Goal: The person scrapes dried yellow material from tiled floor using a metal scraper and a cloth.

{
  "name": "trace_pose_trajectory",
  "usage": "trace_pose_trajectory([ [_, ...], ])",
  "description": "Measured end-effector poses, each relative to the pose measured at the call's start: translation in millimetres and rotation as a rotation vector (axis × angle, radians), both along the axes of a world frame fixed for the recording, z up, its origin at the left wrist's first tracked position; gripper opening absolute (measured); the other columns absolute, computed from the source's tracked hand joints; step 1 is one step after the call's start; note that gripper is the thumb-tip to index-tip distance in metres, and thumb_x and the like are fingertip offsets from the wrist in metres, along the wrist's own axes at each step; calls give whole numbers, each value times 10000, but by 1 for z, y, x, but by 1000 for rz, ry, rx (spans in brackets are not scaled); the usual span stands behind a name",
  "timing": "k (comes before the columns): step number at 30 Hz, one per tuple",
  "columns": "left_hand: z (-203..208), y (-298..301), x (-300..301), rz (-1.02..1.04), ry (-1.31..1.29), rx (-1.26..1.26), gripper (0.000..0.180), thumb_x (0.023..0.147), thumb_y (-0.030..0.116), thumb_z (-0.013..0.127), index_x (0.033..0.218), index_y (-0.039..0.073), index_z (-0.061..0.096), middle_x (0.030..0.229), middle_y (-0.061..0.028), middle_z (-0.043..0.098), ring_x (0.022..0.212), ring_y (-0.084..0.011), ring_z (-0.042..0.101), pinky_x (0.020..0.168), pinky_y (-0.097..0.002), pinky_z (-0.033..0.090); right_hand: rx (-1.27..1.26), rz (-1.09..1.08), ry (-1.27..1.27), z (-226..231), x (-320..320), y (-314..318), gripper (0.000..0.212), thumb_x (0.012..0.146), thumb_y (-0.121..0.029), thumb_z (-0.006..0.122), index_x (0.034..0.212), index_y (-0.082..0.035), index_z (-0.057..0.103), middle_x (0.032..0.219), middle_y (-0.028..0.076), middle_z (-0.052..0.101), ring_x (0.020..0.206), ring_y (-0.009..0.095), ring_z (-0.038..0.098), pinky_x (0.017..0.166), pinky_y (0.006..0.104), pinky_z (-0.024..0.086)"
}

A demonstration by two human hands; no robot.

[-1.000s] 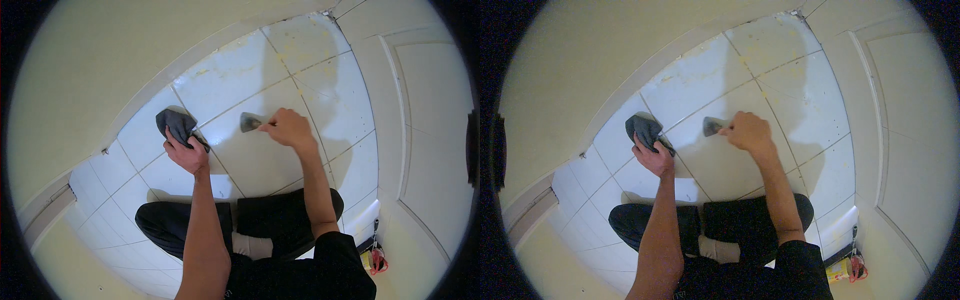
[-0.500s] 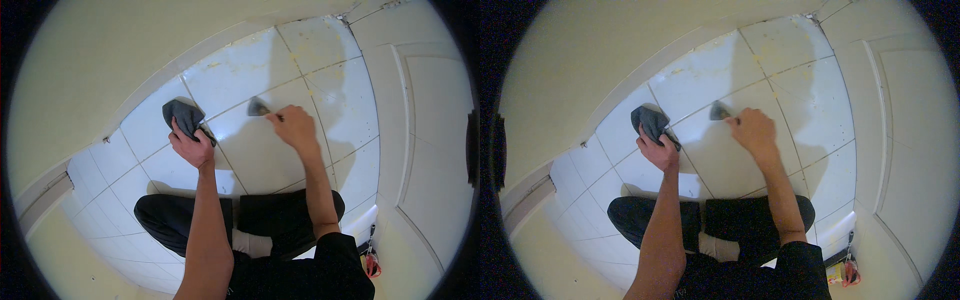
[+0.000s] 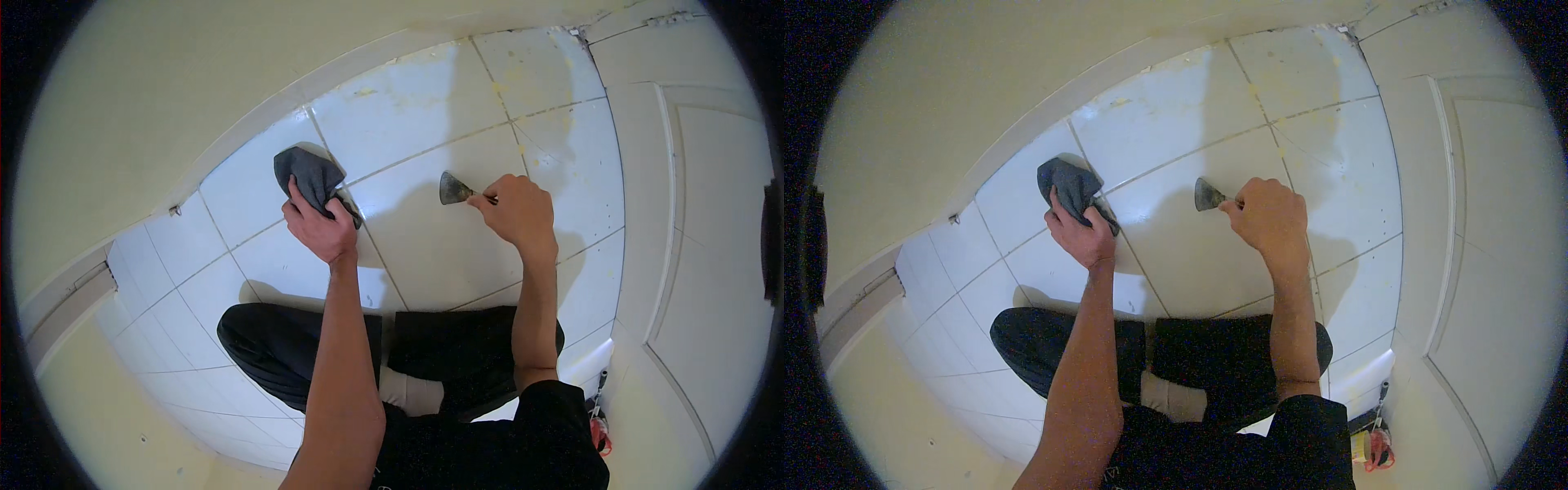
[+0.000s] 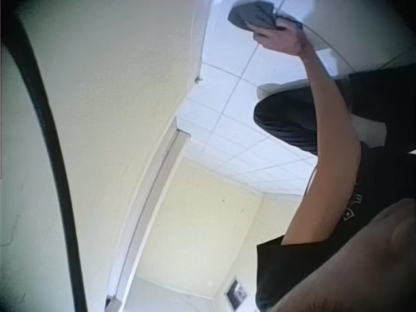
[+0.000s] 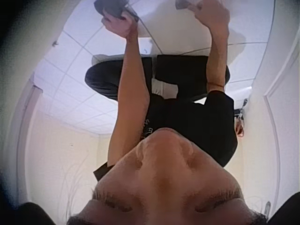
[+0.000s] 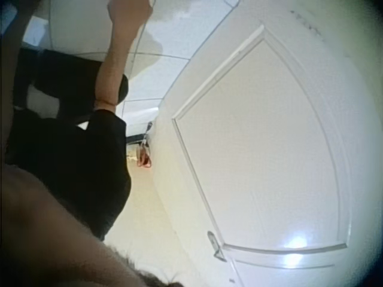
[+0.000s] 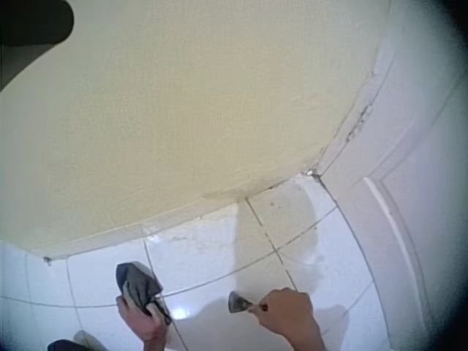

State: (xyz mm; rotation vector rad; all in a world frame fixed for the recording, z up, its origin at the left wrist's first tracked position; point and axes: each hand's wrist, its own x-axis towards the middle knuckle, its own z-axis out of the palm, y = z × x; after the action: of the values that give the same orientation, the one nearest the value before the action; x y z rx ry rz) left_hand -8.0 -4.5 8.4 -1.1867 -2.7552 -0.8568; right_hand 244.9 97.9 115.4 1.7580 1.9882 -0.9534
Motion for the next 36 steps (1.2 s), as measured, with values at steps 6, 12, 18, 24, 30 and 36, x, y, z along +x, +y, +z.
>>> trace_pose_trajectory([
  [6, -2, 5, 9, -21, -17, -14, 738, 770, 198, 556, 1493, 62, 509, 1128, -214, 530, 1017, -424, 538, 937, -512, 427, 96, 116, 96, -26, -48, -47, 372, 874, -421, 772, 764, -66, 790, 752, 159, 735, 763, 366, 726, 705, 485, 560],
  [12, -1, 1, 1, -23, 16, 9, 740, 766, 184, 553, 1493, 56, 507, 1121, -213, 527, 1017, -423, 538, 939, -510, 426, 4, 159, 141, -10, -47, -33, 361, 869, -417, 783, 784, -67, 785, 779, 178, 738, 764, 376, 733, 696, 486, 567],
  [18, -5, 4, 7, -41, 16, 17, 739, 768, 188, 553, 1493, 53, 507, 1112, -216, 525, 1008, -422, 537, 934, -507, 427, -12, 238, 188, -20, -61, -49, 365, 867, -416, 794, 796, -58, 783, 811, 181, 749, 782, 375, 743, 715, 475, 578],
  [24, -1, 2, 5, -25, 14, -3, 741, 771, 191, 551, 1498, 52, 504, 1113, -217, 527, 992, -425, 536, 916, -504, 429, -48, 303, 159, -12, -51, -51, 375, 837, -414, 817, 802, -43, 780, 815, 177, 749, 829, 364, 751, 739, 472, 583],
  [30, -4, 2, 3, -35, 21, 27, 741, 767, 194, 561, 1490, 38, 511, 1099, -216, 526, 982, -421, 537, 913, -509, 431, -109, 355, 180, -20, -65, -58, 359, 817, -404, 832, 792, -50, 781, 813, 163, 749, 839, 354, 750, 742, 474, 580],
  [36, -3, 3, 5, -21, 15, 14, 747, 757, 183, 566, 1490, 48, 514, 1110, -215, 530, 997, -421, 541, 927, -510, 431, -68, 319, 151, -16, -60, -58, 326, 818, -393, 836, 802, -70, 792, 820, 167, 755, 818, 350, 752, 727, 462, 579],
])
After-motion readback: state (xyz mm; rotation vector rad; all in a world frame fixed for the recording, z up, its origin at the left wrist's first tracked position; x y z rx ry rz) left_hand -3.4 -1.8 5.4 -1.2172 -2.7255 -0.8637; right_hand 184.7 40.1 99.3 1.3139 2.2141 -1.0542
